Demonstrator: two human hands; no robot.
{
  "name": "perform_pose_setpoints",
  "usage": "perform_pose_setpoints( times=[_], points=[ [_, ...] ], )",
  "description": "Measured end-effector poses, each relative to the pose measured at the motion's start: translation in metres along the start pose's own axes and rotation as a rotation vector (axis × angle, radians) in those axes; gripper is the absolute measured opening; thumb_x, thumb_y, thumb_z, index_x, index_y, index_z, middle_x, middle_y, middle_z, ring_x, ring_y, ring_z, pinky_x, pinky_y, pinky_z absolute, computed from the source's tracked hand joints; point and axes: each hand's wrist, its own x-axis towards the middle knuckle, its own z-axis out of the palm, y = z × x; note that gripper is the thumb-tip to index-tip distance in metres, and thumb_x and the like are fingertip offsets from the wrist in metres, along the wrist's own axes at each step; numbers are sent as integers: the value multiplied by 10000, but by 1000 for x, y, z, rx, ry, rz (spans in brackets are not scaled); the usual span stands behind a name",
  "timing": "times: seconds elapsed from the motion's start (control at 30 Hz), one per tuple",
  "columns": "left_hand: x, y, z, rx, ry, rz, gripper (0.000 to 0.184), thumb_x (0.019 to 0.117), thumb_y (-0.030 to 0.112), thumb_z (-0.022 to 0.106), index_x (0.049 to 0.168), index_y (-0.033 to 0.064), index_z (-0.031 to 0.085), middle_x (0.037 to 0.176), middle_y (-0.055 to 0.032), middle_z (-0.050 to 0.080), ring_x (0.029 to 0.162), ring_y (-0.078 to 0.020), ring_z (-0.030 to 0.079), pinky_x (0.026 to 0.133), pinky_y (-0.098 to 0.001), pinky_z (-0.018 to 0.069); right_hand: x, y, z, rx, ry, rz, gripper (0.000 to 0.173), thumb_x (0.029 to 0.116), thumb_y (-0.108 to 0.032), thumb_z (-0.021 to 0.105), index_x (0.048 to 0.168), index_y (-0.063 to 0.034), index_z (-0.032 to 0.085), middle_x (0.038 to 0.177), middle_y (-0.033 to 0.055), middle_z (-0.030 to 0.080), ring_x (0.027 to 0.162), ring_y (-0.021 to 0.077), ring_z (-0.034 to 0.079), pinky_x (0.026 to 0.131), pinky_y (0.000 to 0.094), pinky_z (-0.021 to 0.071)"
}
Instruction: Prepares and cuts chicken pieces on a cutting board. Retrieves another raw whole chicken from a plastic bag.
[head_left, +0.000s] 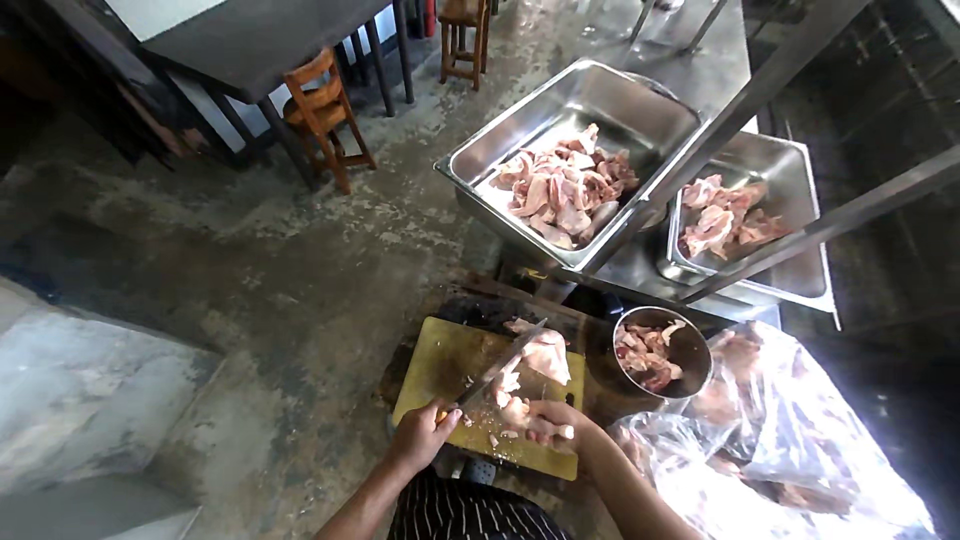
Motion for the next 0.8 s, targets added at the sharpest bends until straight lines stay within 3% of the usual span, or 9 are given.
perform_pose_setpoints(
  times=[0.1, 0.27, 0.47, 0.6, 0.7, 0.8],
  points=[
    [3, 14, -13, 128, -103, -20, 533, 1041, 577, 482, 1240, 129, 690, 983, -94, 733, 931, -241, 720, 885, -495, 587, -1, 3, -8, -123, -10, -69, 238, 1064, -243, 453, 1081, -69, 614, 703, 54, 641, 500, 107, 573, 442, 236, 480],
    [1, 23, -13, 280, -206, 18, 548, 1056, 572, 454, 1122, 76, 676, 916, -132, 708, 904, -299, 713, 840, -530, 572, -6, 5, -6, -198, -56, -171, 202, 1029, -237, 497, 1057, -83, 624, 678, 25, 622, 495, 81, 562, 450, 222, 480],
    [5, 17, -5, 451, -67, 132, 484, 1055, 523, 487, 1067, 86, 693, 903, -106, 722, 861, -276, 735, 758, -497, 600, -17, 6, -3, -259, 42, -244, 190, 1001, -129, 533, 1145, -51, 629, 704, 32, 625, 524, 101, 571, 481, 244, 495],
    [5, 17, -14, 471, -158, 33, 502, 1067, 527, 465, 1128, 78, 682, 977, -122, 729, 948, -288, 729, 841, -510, 587, -20, 8, -10, -208, 107, -262, 310, 992, -172, 556, 1271, -66, 639, 716, 55, 637, 505, 93, 556, 452, 229, 466],
    [0, 7, -20, 449, -185, -19, 511, 1070, 527, 461, 1177, 75, 673, 978, -129, 726, 940, -289, 726, 858, -505, 583, -19, 13, -22, -129, 68, -287, 297, 1026, -189, 502, 1267, -58, 618, 730, 55, 641, 518, 99, 573, 461, 235, 485],
    [-12, 6, -31, 441, -276, -121, 524, 1066, 542, 445, 1153, 74, 663, 960, -147, 712, 943, -318, 714, 856, -531, 570, -11, 21, -43, -78, 5, -312, 276, 1013, -177, 486, 1235, -58, 598, 747, 63, 653, 526, 103, 590, 460, 236, 496]
  ],
)
